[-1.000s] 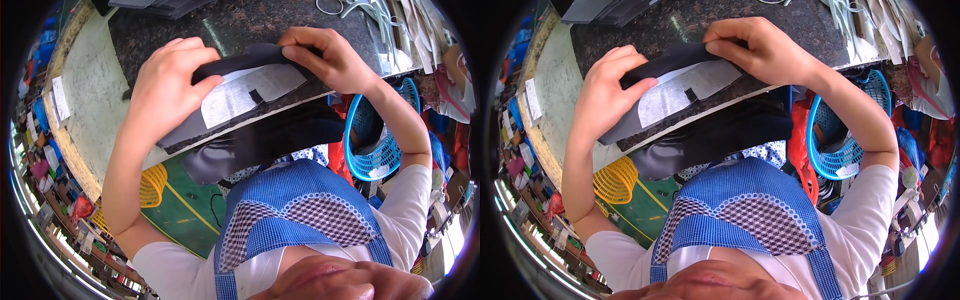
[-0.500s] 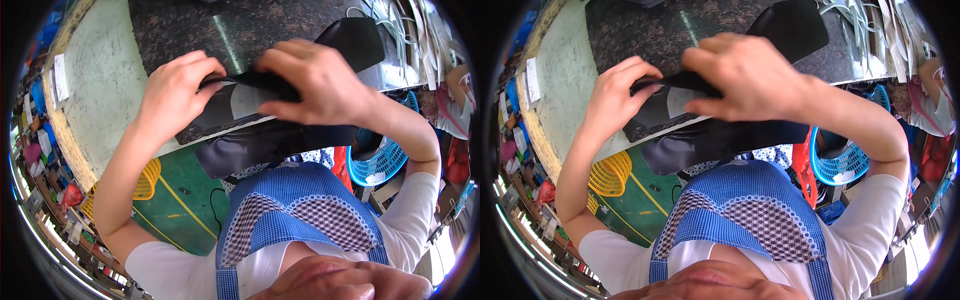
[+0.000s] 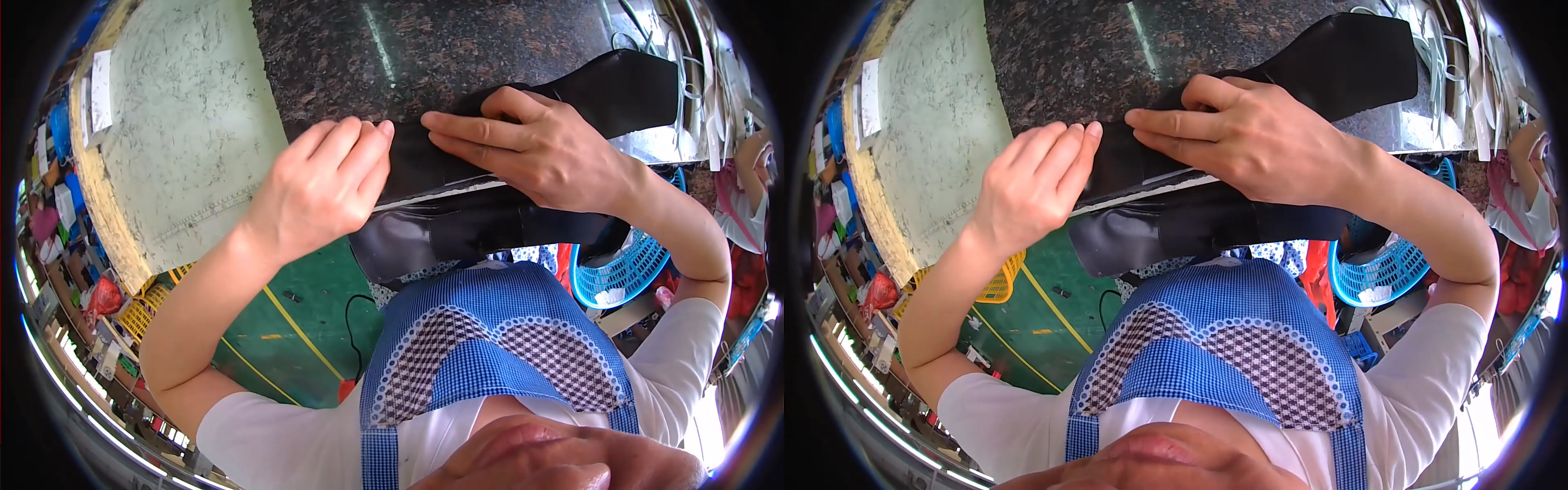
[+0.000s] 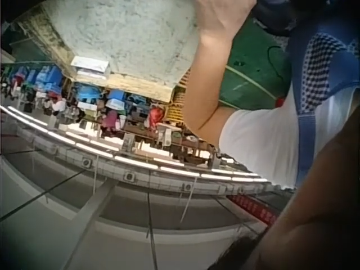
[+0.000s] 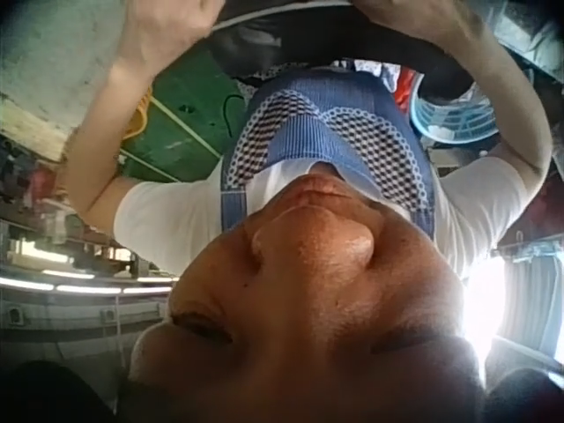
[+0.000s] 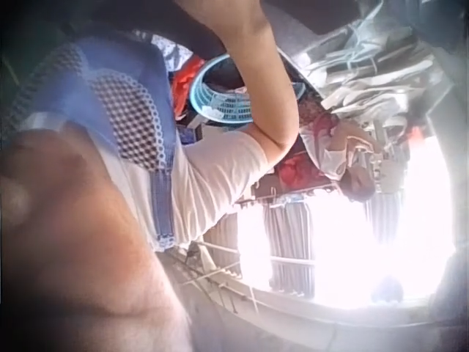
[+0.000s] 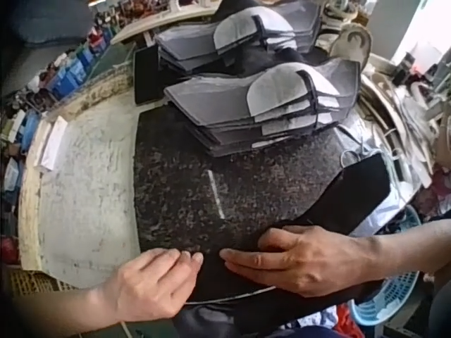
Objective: The recorder is applying white reinforcement or adhesive strips to black shoe upper components at a manufacturing workbench.
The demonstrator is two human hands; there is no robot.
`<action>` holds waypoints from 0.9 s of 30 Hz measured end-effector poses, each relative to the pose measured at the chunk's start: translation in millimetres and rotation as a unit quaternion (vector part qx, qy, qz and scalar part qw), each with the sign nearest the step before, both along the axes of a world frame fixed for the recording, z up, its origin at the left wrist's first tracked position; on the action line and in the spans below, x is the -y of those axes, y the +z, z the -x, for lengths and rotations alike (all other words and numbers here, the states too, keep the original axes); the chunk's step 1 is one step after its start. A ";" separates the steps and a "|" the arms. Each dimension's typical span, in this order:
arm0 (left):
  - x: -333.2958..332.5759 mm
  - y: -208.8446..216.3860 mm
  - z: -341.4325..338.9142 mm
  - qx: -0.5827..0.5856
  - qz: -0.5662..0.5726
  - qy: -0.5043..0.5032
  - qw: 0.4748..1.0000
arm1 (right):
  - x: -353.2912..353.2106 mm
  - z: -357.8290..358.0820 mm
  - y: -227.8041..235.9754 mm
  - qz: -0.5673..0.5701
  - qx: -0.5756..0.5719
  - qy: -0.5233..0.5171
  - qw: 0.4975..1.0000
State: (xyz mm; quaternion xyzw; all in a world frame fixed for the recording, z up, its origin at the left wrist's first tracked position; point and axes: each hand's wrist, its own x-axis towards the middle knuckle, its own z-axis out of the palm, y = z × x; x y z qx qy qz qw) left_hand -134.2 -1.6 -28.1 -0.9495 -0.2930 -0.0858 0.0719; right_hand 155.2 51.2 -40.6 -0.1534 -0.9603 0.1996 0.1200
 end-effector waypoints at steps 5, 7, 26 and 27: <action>13.8 11.3 21.1 0.000 0.097 0.068 0.993 | 6.0 21.1 13.5 -0.087 0.082 0.052 0.991; 9.1 17.0 21.8 0.030 0.168 0.102 0.980 | 9.6 28.7 11.8 -0.042 0.080 0.037 0.995; -5.2 7.5 -64.3 0.082 0.222 0.030 0.971 | -0.7 -49.8 13.8 0.152 -0.022 -0.077 0.985; -8.0 8.9 -63.3 0.084 0.242 0.018 0.966 | 1.3 -48.9 11.5 0.142 -0.024 -0.088 0.986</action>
